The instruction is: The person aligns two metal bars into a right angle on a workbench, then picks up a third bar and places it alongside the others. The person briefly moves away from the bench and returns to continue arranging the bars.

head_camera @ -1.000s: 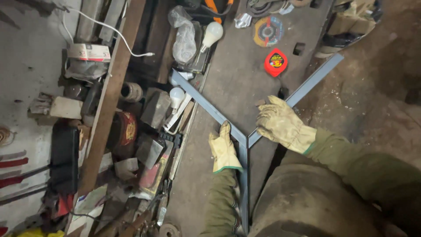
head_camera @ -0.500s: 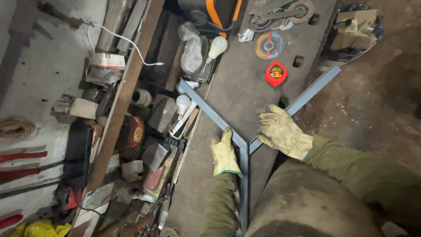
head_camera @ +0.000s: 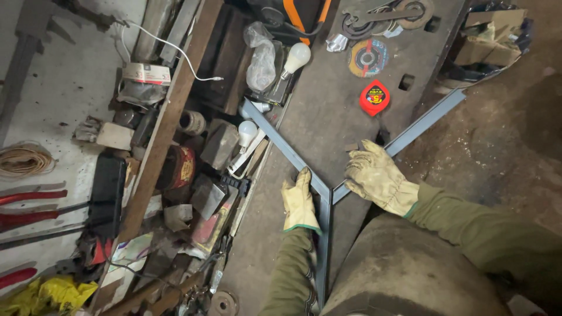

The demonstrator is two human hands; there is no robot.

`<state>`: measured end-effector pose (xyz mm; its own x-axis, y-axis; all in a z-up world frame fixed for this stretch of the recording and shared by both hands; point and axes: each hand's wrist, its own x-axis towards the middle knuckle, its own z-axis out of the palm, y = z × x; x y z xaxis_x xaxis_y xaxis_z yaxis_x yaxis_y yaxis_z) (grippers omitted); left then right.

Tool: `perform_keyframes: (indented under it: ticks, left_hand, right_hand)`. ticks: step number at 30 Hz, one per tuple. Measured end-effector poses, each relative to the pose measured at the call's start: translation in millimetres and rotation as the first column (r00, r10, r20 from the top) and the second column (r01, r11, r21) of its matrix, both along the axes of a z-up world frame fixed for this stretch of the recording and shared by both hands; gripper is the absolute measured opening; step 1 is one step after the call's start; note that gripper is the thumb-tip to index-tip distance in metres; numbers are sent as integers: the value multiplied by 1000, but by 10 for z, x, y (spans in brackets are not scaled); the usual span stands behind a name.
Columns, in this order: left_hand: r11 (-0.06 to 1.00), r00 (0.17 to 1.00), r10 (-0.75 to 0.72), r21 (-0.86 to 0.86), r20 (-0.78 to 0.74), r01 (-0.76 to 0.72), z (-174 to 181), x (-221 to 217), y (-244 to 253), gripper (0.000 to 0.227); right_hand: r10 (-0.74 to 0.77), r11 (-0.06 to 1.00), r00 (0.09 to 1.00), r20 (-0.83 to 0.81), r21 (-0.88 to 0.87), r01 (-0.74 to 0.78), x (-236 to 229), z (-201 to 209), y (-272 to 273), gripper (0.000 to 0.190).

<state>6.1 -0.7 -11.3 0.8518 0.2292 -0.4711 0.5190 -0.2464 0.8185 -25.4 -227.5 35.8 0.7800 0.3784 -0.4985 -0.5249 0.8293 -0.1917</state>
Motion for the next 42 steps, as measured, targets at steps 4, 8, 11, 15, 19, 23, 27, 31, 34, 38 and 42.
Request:
perform_keyframes:
  ticks: [4, 8, 11, 15, 19, 23, 27, 31, 34, 38, 42]
  left_hand:
    - [961, 950, -251, 162, 187, 222, -941, -93, 337, 37]
    - [894, 895, -370, 360, 251, 268, -643, -76, 241, 35]
    - [992, 992, -71, 108, 102, 60, 143, -34, -21, 37]
    - [998, 988, -22, -60, 151, 31, -381, -52, 117, 39]
    - [1000, 990, 30, -4, 136, -30, 51, -51, -4, 45]
    - [994, 998, -24, 106, 64, 17, 34, -40, 15, 44]
    - [992, 995, -55, 122, 85, 44, 1, -50, 41, 43]
    - [987, 984, -106, 137, 146, 86, -139, -56, 96, 44]
    - [978, 965, -173, 150, 197, 145, -41, -78, 67, 43]
    - [993, 991, -27, 115, 128, 12, 65, -22, 7, 48]
    - [982, 989, -91, 173, 113, 70, 81, -33, 27, 45]
  right_hand:
    - [-6, 1000, 1000, -26, -12, 6, -25, -25, 1, 40]
    - [-36, 998, 999, -41, 45, 38, 7, -162, -10, 39]
    - [-27, 999, 998, -60, 34, 30, 25, -167, -4, 38]
    - [-35, 998, 994, -104, -54, 29, 29, 102, 25, 36]
    - [-33, 997, 992, -125, -79, 23, 37, 107, 6, 35]
    - [-15, 998, 985, -171, -55, 6, 25, 21, -7, 35]
    - [-23, 999, 990, -141, -49, 16, 16, 99, -5, 35]
    - [-41, 999, 994, -101, -14, 40, 16, 45, -3, 34]
    - [-59, 998, 992, -110, 1, 59, -14, 71, 11, 35]
    - [-48, 999, 990, -132, 6, 49, 68, 25, 2, 35]
    - [-34, 986, 999, 8, 162, 32, 15, -341, -8, 35]
